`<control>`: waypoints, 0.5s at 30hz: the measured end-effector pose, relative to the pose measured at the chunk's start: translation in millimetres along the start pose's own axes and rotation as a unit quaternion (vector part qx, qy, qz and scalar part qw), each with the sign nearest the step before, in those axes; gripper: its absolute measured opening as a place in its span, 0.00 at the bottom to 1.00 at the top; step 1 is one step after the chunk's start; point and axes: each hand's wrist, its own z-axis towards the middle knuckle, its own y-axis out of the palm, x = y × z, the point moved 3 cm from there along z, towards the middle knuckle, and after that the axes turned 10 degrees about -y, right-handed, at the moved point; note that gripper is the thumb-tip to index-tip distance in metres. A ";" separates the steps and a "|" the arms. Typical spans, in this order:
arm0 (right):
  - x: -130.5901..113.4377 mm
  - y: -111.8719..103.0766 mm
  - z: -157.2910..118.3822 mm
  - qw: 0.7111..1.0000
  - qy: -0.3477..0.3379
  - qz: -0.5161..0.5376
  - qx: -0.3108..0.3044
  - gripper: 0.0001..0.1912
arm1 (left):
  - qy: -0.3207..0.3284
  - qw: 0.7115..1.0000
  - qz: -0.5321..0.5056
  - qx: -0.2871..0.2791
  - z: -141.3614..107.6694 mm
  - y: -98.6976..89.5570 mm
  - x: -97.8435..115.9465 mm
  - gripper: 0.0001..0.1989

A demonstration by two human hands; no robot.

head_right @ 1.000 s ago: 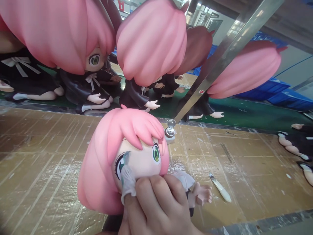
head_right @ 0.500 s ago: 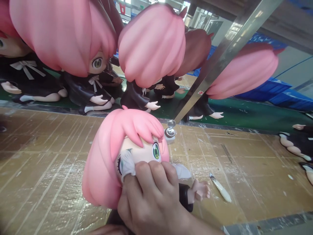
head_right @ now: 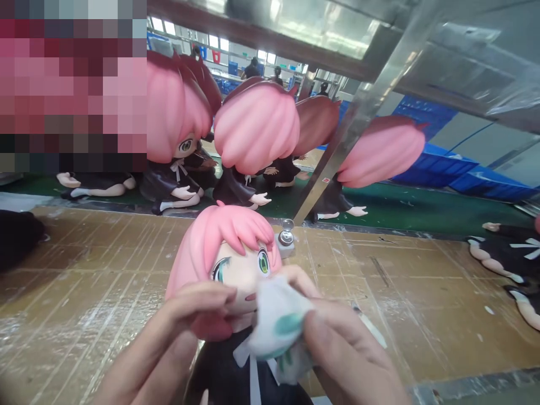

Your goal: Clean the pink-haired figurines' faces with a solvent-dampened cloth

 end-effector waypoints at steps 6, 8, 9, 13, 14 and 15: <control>-23.4 22.5 29.3 0.993 -0.039 0.018 -0.106 0.24 | -0.133 0.965 -0.089 -0.209 25.2 11.8 25.5 0.17; -24.5 23.8 30.3 0.991 -0.023 0.056 -0.120 0.23 | -0.161 0.954 -0.129 -0.217 29.3 13.8 28.1 0.16; -23.9 23.6 29.6 0.990 -0.008 0.076 -0.118 0.22 | -0.167 0.952 -0.156 -0.205 30.9 14.2 29.3 0.15; -17.0 23.7 23.1 0.989 0.064 0.100 -0.093 0.22 | -0.170 0.949 -0.237 -0.124 34.3 16.3 33.0 0.15; -15.4 24.6 21.5 0.988 0.077 0.098 -0.089 0.23 | -0.165 0.952 -0.237 -0.104 34.8 17.5 33.8 0.16; -14.2 25.8 20.4 0.988 0.086 0.097 -0.084 0.24 | -0.159 0.956 -0.235 -0.082 35.2 18.7 34.7 0.17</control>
